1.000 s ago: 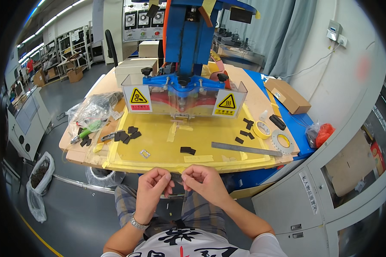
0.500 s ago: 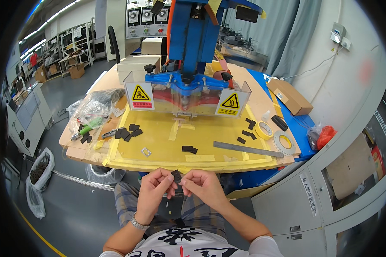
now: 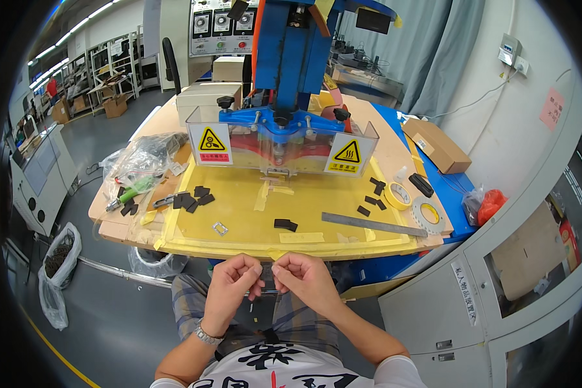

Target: The person aligns small black pieces on a work surface with a metal ruler, inserts them under a press machine, presses them, and handles the pieces by hand.

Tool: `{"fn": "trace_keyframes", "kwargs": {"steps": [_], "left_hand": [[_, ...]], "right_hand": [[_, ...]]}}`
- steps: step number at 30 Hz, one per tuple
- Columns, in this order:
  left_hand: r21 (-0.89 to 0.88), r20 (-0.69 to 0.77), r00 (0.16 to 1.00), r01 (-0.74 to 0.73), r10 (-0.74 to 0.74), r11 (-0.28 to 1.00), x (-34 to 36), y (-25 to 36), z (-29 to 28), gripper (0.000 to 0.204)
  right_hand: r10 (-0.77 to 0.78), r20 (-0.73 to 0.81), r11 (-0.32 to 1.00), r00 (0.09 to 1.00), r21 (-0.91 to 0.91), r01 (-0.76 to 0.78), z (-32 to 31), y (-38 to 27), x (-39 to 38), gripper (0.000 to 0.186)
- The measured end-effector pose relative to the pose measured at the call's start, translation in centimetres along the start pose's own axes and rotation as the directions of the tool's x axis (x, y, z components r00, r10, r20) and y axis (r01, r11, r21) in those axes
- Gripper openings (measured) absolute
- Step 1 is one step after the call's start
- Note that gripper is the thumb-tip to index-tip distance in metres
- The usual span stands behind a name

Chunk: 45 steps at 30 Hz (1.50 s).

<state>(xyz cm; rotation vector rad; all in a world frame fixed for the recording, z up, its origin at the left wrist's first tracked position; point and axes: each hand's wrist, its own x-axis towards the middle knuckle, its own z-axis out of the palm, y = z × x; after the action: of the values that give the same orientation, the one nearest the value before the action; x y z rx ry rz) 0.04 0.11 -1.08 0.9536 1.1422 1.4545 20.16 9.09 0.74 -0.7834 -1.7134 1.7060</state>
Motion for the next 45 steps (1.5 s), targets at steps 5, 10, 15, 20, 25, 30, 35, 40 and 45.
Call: {"fn": "trace_keyframes", "kwargs": {"steps": [5,10,15,20,25,30,35,40,45], "left_hand": [[-0.128,0.026,0.999,0.024,-0.021,0.991,-0.3,-0.7,0.1,0.017],[-0.210,0.066,0.997,0.049,-0.036,0.976,-1.2,-1.5,0.3,0.017],[-0.207,0.065,0.998,0.037,-0.024,0.978,-1.4,-1.8,0.5,0.015],[-0.147,0.066,0.997,0.047,-0.038,0.988,-1.4,-1.4,0.0,0.013],[-0.082,0.098,0.995,0.035,-0.027,0.996,-1.2,-1.0,-0.6,0.011],[-0.102,0.007,1.000,-0.005,0.006,0.995,-0.8,-0.6,-0.8,0.012],[-0.113,-0.026,0.999,-0.037,0.034,0.993,-0.6,-0.4,-0.9,0.011],[-0.124,-0.045,0.998,-0.055,0.050,0.991,-0.4,-0.4,-0.7,0.012],[-0.081,-0.064,0.997,-0.053,0.048,0.995,-0.3,-0.3,-0.7,0.014]], "right_hand": [[-0.026,-0.069,0.999,0.997,-0.039,0.023,0.3,-0.2,-0.2,0.014],[-0.133,-0.130,0.982,0.983,-0.153,0.113,0.6,-0.3,-0.5,0.012],[-0.155,-0.122,0.971,0.980,-0.200,0.129,1.0,-0.3,-0.6,0.011],[-0.132,-0.110,0.980,0.985,-0.164,0.113,1.2,-0.2,-0.6,0.009],[-0.070,-0.064,0.997,0.995,0.019,0.071,0.8,0.0,-0.3,0.012],[0.000,0.026,0.997,1.000,0.079,-0.002,0.2,0.2,-0.2,0.014],[0.052,0.080,0.994,0.995,0.093,-0.059,0.6,0.2,-0.6,0.015],[0.072,0.093,0.995,0.993,0.062,-0.077,1.1,0.2,-0.6,0.014],[0.071,0.130,0.995,0.989,0.061,-0.079,1.5,0.2,-0.6,0.019]]}}
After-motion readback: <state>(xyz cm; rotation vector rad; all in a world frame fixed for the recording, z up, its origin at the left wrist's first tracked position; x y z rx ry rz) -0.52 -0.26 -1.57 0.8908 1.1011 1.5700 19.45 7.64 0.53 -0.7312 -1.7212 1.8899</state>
